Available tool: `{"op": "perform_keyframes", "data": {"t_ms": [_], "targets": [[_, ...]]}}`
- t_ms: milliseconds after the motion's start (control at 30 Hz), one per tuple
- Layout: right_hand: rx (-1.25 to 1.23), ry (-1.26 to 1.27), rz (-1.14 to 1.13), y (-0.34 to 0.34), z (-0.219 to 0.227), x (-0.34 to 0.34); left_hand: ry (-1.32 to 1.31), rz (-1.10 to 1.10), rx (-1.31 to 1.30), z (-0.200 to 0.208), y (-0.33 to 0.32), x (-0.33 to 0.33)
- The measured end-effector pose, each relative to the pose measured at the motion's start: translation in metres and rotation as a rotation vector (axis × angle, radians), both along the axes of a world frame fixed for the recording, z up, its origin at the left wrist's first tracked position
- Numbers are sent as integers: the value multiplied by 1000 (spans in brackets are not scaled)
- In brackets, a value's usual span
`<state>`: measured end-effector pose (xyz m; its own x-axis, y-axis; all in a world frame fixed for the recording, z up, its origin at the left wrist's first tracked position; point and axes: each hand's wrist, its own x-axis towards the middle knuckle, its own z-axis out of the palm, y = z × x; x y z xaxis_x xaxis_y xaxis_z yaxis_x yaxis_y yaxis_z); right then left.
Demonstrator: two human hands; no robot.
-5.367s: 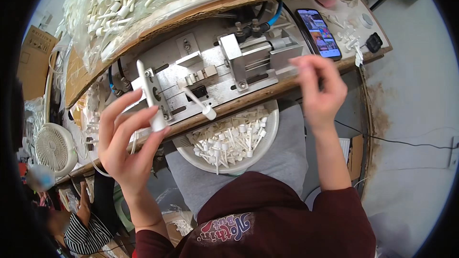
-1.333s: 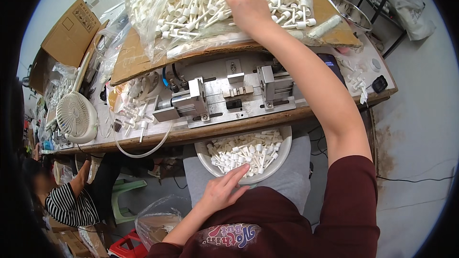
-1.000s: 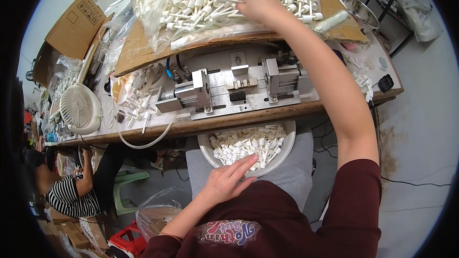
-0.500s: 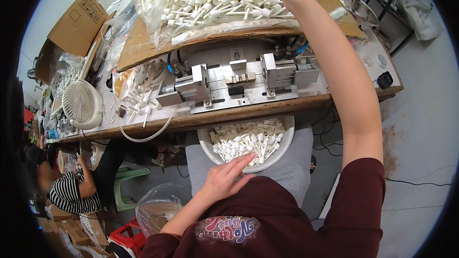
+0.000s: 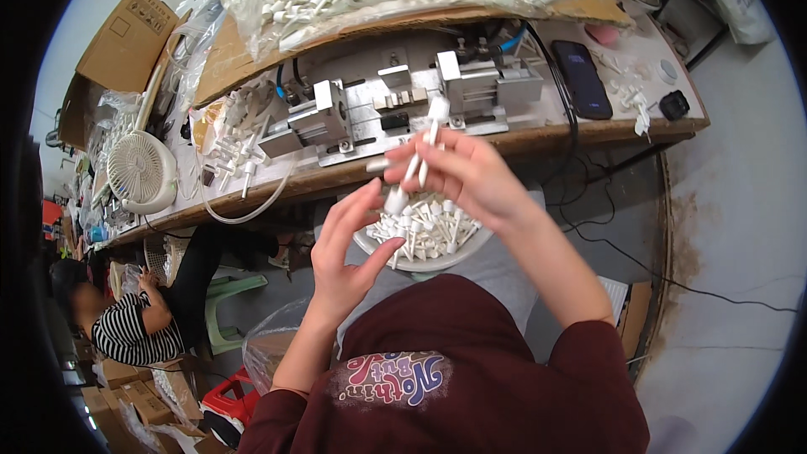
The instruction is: Assembling small white plastic components using a pneumatic press machine.
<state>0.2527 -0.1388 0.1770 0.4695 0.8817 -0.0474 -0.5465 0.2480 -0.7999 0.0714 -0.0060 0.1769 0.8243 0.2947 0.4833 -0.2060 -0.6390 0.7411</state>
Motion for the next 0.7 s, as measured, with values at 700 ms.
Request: {"op": "perform_keyframes", "data": {"t_ms": [700], "targets": [[-295, -235, -328, -61, -53, -46, 77, 114, -17, 6, -6, 12]]}}
